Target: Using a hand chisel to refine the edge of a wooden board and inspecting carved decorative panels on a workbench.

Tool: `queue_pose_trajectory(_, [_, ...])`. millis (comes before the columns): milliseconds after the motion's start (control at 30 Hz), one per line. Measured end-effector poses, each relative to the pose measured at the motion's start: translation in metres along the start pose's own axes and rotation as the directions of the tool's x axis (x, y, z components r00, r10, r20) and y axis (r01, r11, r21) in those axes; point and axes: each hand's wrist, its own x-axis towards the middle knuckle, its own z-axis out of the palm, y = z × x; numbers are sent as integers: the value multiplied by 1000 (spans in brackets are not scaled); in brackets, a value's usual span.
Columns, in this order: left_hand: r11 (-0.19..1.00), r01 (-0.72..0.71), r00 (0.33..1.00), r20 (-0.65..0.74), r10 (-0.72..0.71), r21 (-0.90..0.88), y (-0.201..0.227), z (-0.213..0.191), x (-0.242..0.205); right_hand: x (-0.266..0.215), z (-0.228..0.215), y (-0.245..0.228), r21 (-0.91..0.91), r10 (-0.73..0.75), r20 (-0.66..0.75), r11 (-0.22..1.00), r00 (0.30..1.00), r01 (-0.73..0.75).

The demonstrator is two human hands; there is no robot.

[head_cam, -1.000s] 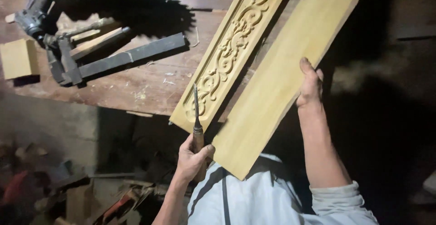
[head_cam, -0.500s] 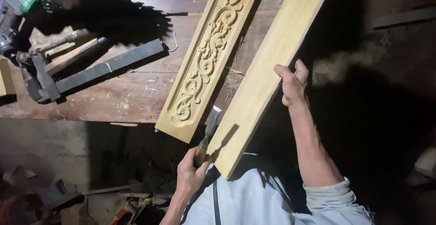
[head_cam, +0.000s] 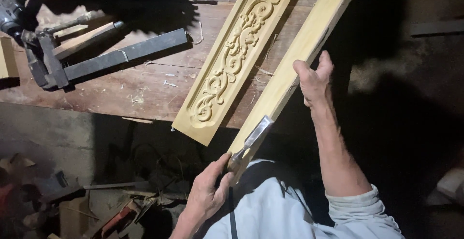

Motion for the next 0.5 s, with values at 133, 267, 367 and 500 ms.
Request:
queue_pose_trajectory(133, [987, 64, 994, 75, -76, 147, 5, -5, 11, 3, 4, -50, -222, 241, -25, 945, 970, -240])
queue_pose_trajectory(267, [972, -19, 999, 45, 8, 235, 3, -1, 19, 50, -3, -4, -146, 147, -162, 974, 976, -171])
queue_pose_trajectory(367, [915, -24, 999, -24, 37, 403, -1, 4, 21, 36, 9, -31, -115, 218, -90, 967, 972, -228])
queue_pose_trajectory(500, [871, 19, 1000, -25, -7, 491, 11, -10, 27, 54, 19, -29, -131, 54, 18, 990, 998, -51])
